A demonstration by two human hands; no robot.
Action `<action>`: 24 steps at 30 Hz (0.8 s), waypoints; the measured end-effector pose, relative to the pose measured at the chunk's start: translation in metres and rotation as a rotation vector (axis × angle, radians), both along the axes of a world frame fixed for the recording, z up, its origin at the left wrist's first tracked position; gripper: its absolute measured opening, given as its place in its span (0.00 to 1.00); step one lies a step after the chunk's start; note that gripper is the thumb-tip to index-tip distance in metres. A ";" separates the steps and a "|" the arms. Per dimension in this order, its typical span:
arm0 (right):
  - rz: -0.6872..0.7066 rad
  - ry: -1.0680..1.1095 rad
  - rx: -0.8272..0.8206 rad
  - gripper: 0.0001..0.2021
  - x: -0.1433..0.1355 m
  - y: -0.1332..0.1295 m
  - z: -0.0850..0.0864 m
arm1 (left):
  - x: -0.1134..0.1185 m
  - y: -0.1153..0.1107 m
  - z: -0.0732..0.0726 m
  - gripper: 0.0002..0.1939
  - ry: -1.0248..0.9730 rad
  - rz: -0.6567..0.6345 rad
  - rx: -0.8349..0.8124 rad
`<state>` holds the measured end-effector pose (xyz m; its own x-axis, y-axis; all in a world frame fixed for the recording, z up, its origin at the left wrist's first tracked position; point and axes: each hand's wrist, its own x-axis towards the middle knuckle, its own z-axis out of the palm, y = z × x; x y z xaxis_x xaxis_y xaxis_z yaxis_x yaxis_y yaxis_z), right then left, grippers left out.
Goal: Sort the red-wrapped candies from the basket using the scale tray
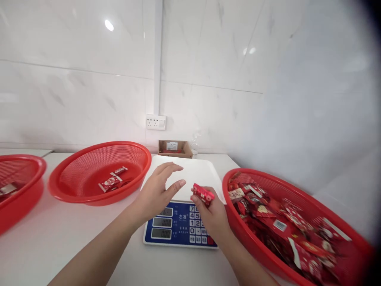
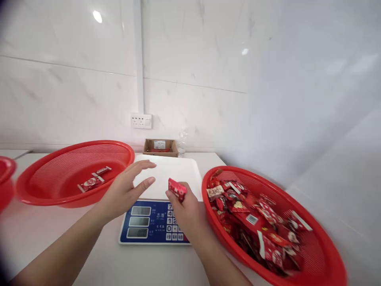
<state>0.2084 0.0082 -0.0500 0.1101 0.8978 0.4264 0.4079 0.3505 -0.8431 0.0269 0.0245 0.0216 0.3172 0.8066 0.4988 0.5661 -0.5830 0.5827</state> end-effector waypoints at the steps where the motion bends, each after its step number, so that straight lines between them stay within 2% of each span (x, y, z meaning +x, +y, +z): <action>1: -0.022 0.047 -0.033 0.15 0.000 0.002 0.008 | 0.000 -0.001 0.004 0.18 -0.020 -0.010 -0.003; 4: -0.016 0.201 -0.187 0.17 -0.002 0.011 0.030 | -0.004 0.000 0.009 0.20 -0.064 -0.004 -0.080; 8: 0.220 0.296 -0.316 0.16 -0.010 0.016 0.049 | -0.010 0.012 0.002 0.23 -0.088 -0.019 -0.223; 11: 0.400 0.242 -0.386 0.16 -0.020 0.012 0.061 | -0.014 0.020 -0.002 0.21 -0.167 -0.171 -0.351; 14: 0.505 0.217 -0.435 0.17 -0.030 0.006 0.075 | -0.019 0.023 0.001 0.15 -0.309 -0.313 -0.449; 17: 0.502 0.137 -0.463 0.16 -0.036 0.001 0.088 | -0.023 0.020 0.006 0.15 -0.479 -0.308 -0.480; 20: 0.458 -0.016 -0.497 0.17 -0.037 -0.003 0.099 | -0.024 0.014 0.010 0.16 -0.628 -0.358 -0.513; 24: 0.385 -0.109 -0.412 0.13 -0.037 -0.012 0.111 | -0.022 0.006 0.011 0.15 -0.649 -0.396 -0.491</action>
<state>0.1718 -0.0037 0.0614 -0.2827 0.9589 0.0237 0.4081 0.1425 -0.9017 0.0048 0.0308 0.0324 0.3936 0.8673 0.3047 -0.1495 -0.2667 0.9521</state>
